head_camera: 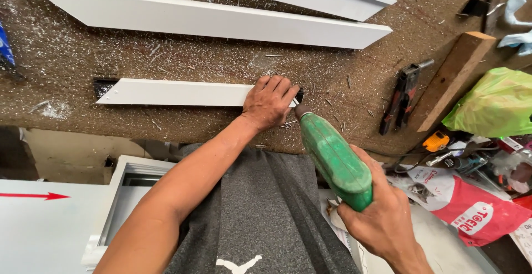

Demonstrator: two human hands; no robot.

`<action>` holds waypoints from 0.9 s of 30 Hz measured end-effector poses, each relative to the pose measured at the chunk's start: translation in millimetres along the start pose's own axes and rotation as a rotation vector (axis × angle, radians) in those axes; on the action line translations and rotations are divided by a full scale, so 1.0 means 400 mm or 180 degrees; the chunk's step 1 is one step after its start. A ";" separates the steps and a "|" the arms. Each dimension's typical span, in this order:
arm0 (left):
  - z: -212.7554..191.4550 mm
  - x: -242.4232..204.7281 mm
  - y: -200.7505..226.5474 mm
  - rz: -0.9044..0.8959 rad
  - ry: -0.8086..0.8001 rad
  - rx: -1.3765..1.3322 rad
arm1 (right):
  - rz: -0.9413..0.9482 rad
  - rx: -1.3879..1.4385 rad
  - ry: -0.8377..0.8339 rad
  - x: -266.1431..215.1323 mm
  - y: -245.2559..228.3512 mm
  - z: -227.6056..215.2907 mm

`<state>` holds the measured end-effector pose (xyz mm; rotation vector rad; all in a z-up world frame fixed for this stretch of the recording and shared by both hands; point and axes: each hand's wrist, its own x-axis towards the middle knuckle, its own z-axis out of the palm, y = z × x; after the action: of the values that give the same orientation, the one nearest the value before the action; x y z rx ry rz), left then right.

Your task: The person joins metal frame components by inserting corner brackets and securing them with a drill and a hand-operated rivet tool on a workbench.

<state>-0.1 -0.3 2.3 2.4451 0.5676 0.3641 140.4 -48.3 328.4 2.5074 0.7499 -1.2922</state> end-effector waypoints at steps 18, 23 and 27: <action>-0.024 -0.016 0.032 0.0152 0.0069 0.0427 | -0.1221 0.0665 -0.0186 -0.057 0.282 -0.104; -0.019 -0.010 0.052 -0.0013 0.0111 0.0249 | 0.0779 0.4003 -0.0390 0.379 0.895 0.226; -0.029 -0.013 0.091 -0.0028 0.0157 0.0822 | -0.0060 0.6604 0.0220 0.451 0.620 0.385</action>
<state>2.3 -23.9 32.8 2.6854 0.6831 0.3680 252.7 -260.6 83.4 3.4747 -1.5398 -2.7008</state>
